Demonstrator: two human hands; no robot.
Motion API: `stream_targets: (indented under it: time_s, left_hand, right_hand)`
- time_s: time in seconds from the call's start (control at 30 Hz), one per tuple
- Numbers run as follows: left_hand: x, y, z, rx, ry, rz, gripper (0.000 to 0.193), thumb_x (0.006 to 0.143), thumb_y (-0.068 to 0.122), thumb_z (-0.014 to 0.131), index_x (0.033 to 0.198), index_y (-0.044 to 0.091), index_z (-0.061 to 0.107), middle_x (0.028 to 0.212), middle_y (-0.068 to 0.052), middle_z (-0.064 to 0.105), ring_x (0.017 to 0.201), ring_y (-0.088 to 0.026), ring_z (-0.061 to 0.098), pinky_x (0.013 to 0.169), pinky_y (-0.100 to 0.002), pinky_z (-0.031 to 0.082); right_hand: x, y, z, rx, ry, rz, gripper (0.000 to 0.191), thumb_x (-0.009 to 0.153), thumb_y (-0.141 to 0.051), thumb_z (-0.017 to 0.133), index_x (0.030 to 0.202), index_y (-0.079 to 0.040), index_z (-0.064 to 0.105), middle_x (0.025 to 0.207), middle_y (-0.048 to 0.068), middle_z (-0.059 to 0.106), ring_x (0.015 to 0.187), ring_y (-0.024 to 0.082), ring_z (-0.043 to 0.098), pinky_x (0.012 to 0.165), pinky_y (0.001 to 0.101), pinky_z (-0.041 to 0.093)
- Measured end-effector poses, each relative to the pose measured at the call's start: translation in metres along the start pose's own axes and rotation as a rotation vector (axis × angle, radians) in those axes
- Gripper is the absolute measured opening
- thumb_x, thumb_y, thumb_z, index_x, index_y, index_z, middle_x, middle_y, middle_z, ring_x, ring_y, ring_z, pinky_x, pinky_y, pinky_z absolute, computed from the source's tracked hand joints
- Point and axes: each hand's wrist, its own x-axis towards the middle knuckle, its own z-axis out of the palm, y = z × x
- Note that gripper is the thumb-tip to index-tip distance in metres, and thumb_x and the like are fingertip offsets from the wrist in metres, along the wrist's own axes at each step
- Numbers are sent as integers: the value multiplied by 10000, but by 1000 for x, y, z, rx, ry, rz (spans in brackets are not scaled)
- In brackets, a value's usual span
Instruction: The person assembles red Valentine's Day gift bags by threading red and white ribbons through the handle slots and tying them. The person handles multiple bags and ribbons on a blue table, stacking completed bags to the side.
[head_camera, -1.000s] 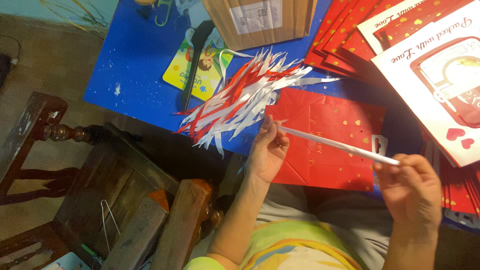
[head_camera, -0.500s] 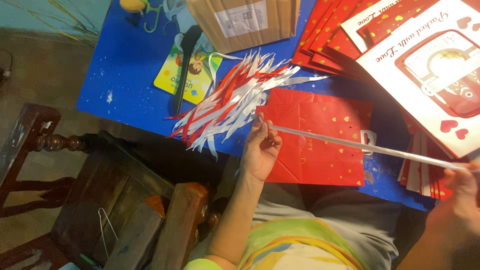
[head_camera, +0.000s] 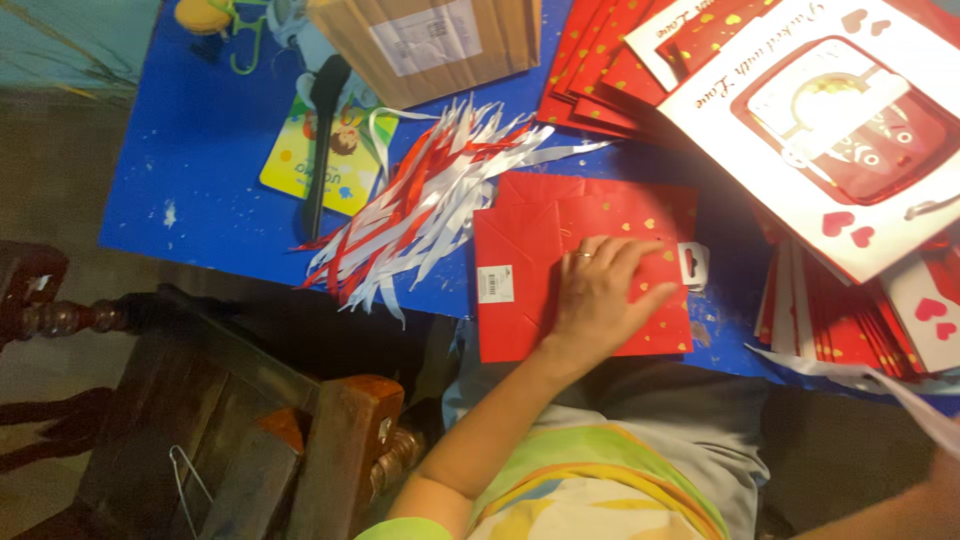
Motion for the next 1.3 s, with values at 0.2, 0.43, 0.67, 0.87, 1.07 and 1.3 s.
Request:
stream_targets:
  time_s: [0.2,0.43,0.67,0.87,1.07,1.3]
  left_hand:
    - [3,21,16,186,-50,3,1028,721,464,816,1552,99,333,1483,-209,431,1375,-365,410,1112,-582,311]
    - [-13,2,-2,109,-89,-62,931,880,277,726,1688,112,292,1523,-182,432,1468,-368,404,1230,-517,379]
    - [-10,24,1,208,-125,-86,1075,699,462,800,1563,69,296,1507,-265,390,1381,-414,379,1076,-638,302]
    - [-11,26,-4,206,-165,-56,1051,712,371,791,1583,56,294,1546,-273,371,1421,-414,366,1134,-632,273]
    - [-19,17,-28,35,-223,-82,981,725,265,787,1562,58,321,1510,-260,403,1385,-434,379,1155,-585,300]
    - [-29,19,-31,98,-121,-35,669,828,148,697,1452,7,500,1354,-241,576,1289,-400,545,1095,-462,477]
  right_hand:
    - [21,9,54,-71,-123,204,98,1040,44,608,1095,0,677,1006,98,696,895,160,678,839,274,546]
    - [13,60,105,-406,-130,560,115,978,23,701,1091,12,721,988,46,694,889,71,642,787,211,512]
    - [19,73,121,-584,-70,428,64,1031,-10,682,1094,1,671,1063,34,716,972,82,661,868,225,526]
    - [25,66,126,-991,-189,215,100,1039,-52,669,1097,26,648,1178,136,743,1048,172,716,877,284,546]
    - [25,71,129,-902,-143,338,120,1061,-80,644,1125,20,625,1161,118,760,1009,158,739,849,279,577]
    - [25,74,130,-934,-162,337,119,1054,-68,635,1128,24,640,1097,114,760,982,156,744,847,290,584]
